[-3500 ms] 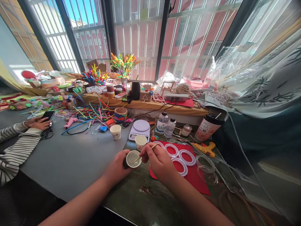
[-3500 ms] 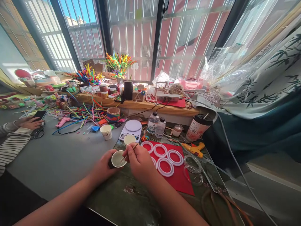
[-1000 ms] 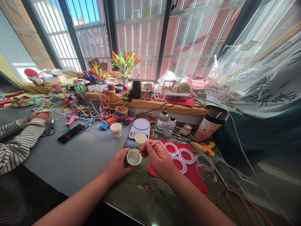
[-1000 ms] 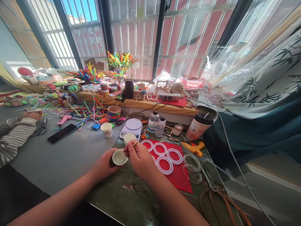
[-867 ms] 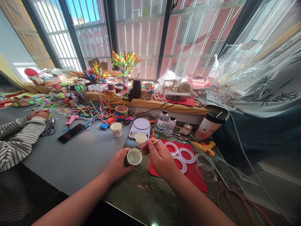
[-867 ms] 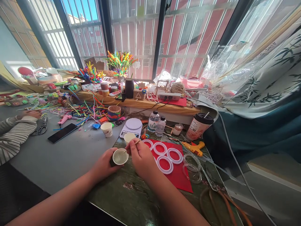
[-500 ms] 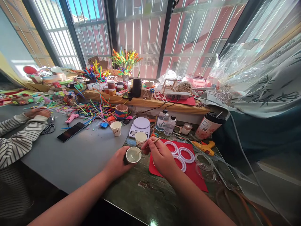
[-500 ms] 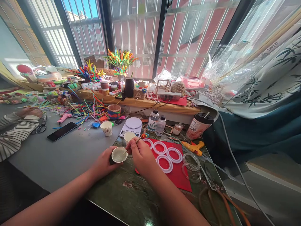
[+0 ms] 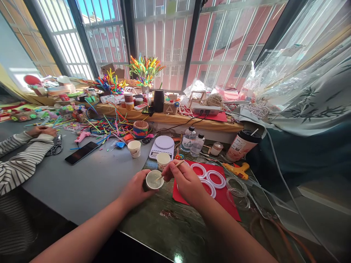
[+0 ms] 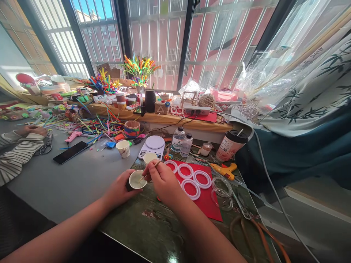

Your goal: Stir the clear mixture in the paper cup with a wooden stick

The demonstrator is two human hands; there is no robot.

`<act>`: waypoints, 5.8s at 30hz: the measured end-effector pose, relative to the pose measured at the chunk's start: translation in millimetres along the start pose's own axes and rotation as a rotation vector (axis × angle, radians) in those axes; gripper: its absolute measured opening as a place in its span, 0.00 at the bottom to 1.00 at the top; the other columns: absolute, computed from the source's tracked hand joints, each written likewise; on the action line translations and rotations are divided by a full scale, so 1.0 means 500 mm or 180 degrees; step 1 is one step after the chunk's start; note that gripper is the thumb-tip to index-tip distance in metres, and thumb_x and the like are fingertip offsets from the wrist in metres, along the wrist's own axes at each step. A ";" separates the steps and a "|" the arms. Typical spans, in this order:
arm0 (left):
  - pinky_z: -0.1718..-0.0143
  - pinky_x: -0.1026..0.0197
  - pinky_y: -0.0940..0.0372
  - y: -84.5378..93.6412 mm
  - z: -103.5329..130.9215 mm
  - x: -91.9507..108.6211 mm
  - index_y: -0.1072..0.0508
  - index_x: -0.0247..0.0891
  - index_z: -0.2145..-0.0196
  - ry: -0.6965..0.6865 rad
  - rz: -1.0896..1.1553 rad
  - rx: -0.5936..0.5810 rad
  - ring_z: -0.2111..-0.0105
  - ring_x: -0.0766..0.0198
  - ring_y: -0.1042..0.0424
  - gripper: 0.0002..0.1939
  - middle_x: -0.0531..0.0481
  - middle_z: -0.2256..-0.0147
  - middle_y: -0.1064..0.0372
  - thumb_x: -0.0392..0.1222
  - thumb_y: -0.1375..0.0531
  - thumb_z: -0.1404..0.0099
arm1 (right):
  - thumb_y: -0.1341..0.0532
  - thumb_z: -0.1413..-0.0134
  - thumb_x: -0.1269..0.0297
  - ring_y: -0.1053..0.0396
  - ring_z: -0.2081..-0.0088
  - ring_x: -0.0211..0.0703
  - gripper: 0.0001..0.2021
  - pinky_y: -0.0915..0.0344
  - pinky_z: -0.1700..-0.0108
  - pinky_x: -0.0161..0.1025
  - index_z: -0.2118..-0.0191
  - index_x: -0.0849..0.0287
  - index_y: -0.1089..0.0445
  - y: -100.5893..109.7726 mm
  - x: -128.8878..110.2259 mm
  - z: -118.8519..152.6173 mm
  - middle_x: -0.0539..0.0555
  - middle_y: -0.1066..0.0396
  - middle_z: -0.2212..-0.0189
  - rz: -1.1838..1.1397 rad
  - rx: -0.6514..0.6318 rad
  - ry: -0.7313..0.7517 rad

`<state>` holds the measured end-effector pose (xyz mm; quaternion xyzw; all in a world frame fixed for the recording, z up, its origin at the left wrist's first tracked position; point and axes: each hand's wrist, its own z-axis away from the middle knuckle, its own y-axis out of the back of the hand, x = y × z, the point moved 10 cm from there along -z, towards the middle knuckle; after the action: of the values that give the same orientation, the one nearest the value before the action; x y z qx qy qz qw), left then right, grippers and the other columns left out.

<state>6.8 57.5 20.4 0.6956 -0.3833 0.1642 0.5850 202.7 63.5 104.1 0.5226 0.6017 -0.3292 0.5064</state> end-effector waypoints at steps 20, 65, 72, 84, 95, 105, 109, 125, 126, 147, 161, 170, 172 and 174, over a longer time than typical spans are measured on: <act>0.47 0.46 0.21 0.000 -0.003 0.000 0.22 0.42 0.44 0.0027 -0.0064 -0.0017 0.50 0.44 0.16 0.26 0.44 0.49 0.16 0.48 0.25 0.38 | 0.42 0.24 0.36 0.23 0.63 0.49 0.26 0.24 0.57 0.47 0.62 0.54 0.26 -0.011 0.011 0.002 0.56 0.20 0.65 -0.0146 0.0013 -0.0043; 0.46 0.47 0.22 0.000 -0.003 -0.001 0.22 0.43 0.44 0.0021 0.0012 -0.0017 0.48 0.45 0.17 0.25 0.44 0.48 0.17 0.49 0.25 0.36 | 0.40 0.25 0.39 0.21 0.61 0.50 0.21 0.23 0.54 0.50 0.55 0.53 0.27 0.001 0.021 -0.001 0.56 0.19 0.63 -0.0386 0.0134 -0.0158; 0.44 0.45 0.23 -0.003 -0.002 -0.005 0.23 0.43 0.44 0.0017 0.0009 -0.0022 0.47 0.44 0.17 0.26 0.42 0.47 0.17 0.48 0.25 0.37 | 0.39 0.25 0.39 0.22 0.61 0.50 0.21 0.23 0.55 0.50 0.54 0.53 0.26 -0.004 0.026 0.003 0.57 0.18 0.62 -0.0397 0.0189 -0.0123; 0.43 0.45 0.22 -0.001 -0.003 0.000 0.23 0.44 0.44 -0.0016 0.0002 -0.0025 0.48 0.44 0.16 0.27 0.43 0.48 0.16 0.49 0.24 0.38 | 0.38 0.26 0.37 0.21 0.62 0.51 0.21 0.23 0.56 0.50 0.56 0.52 0.27 -0.004 0.030 0.001 0.56 0.18 0.64 -0.0467 0.0168 -0.0162; 0.46 0.46 0.21 0.002 -0.002 0.009 0.22 0.44 0.44 0.0008 -0.0006 -0.0055 0.50 0.44 0.16 0.26 0.44 0.50 0.16 0.48 0.25 0.38 | 0.39 0.26 0.38 0.21 0.62 0.51 0.21 0.23 0.55 0.50 0.56 0.52 0.26 -0.013 0.018 0.007 0.56 0.19 0.64 -0.0378 0.0081 -0.0144; 0.46 0.46 0.21 -0.001 0.000 0.003 0.23 0.44 0.44 0.0030 -0.0051 -0.0053 0.50 0.44 0.16 0.27 0.44 0.49 0.16 0.48 0.24 0.39 | 0.38 0.27 0.38 0.21 0.60 0.52 0.21 0.23 0.53 0.51 0.57 0.52 0.26 -0.011 0.020 0.004 0.57 0.19 0.63 -0.0412 0.0096 -0.0155; 0.45 0.45 0.21 -0.002 0.000 0.001 0.23 0.44 0.44 0.0041 -0.0055 -0.0066 0.49 0.43 0.16 0.27 0.43 0.49 0.16 0.49 0.24 0.39 | 0.39 0.26 0.37 0.22 0.62 0.50 0.22 0.23 0.55 0.50 0.57 0.52 0.27 -0.010 0.017 0.004 0.56 0.19 0.63 -0.0498 0.0110 -0.0195; 0.44 0.45 0.22 -0.004 0.001 0.001 0.23 0.42 0.43 0.0075 -0.0034 -0.0124 0.48 0.44 0.17 0.27 0.43 0.48 0.17 0.50 0.25 0.37 | 0.38 0.28 0.35 0.24 0.64 0.50 0.24 0.25 0.57 0.49 0.60 0.53 0.27 -0.004 0.025 0.001 0.56 0.20 0.65 -0.0502 0.0213 -0.0284; 0.44 0.45 0.22 -0.004 0.001 0.001 0.23 0.42 0.43 0.0076 -0.0033 -0.0126 0.48 0.44 0.17 0.27 0.43 0.49 0.17 0.50 0.25 0.37 | 0.37 0.28 0.36 0.24 0.64 0.49 0.23 0.25 0.57 0.49 0.60 0.53 0.26 -0.002 0.025 0.002 0.56 0.20 0.65 -0.0484 0.0226 -0.0275; 0.45 0.46 0.22 -0.007 -0.003 0.002 0.23 0.43 0.44 -0.0022 -0.0072 -0.0134 0.49 0.44 0.16 0.27 0.43 0.48 0.16 0.51 0.25 0.37 | 0.39 0.26 0.40 0.24 0.64 0.49 0.20 0.26 0.58 0.49 0.60 0.53 0.28 -0.011 0.019 0.003 0.55 0.20 0.66 -0.0381 0.0082 -0.0189; 0.46 0.48 0.22 -0.006 -0.004 0.014 0.23 0.43 0.44 -0.0112 -0.0036 -0.0152 0.50 0.46 0.16 0.25 0.44 0.49 0.16 0.51 0.26 0.36 | 0.36 0.30 0.37 0.24 0.65 0.49 0.22 0.26 0.58 0.48 0.61 0.53 0.27 -0.002 0.026 -0.003 0.55 0.20 0.66 -0.0628 0.0106 -0.0335; 0.45 0.49 0.24 -0.031 -0.003 0.037 0.19 0.46 0.45 -0.0205 0.0231 -0.0807 0.50 0.46 0.16 0.27 0.48 0.48 0.15 0.50 0.22 0.40 | 0.31 0.35 0.46 0.24 0.70 0.43 0.16 0.25 0.62 0.44 0.60 0.55 0.25 0.005 0.043 -0.012 0.52 0.18 0.67 -0.0849 -0.0073 -0.0540; 0.45 0.48 0.23 -0.035 -0.007 0.031 0.19 0.46 0.45 -0.0167 0.0265 -0.0806 0.50 0.45 0.16 0.27 0.47 0.48 0.15 0.49 0.22 0.41 | 0.30 0.36 0.48 0.24 0.70 0.42 0.15 0.25 0.62 0.43 0.60 0.56 0.23 0.009 0.053 -0.012 0.52 0.18 0.66 -0.0821 -0.0091 -0.0562; 0.44 0.46 0.23 -0.038 -0.010 0.024 0.19 0.46 0.44 -0.0153 0.0318 -0.0794 0.49 0.44 0.16 0.30 0.46 0.47 0.15 0.49 0.20 0.42 | 0.29 0.34 0.49 0.24 0.70 0.42 0.15 0.24 0.62 0.43 0.59 0.57 0.21 0.012 0.070 -0.008 0.53 0.17 0.63 -0.0771 -0.0080 -0.0601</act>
<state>29.4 58.4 16.9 0.6013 -0.4488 0.1275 0.6487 209.5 78.8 72.6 0.4065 0.6141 -0.4280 0.5238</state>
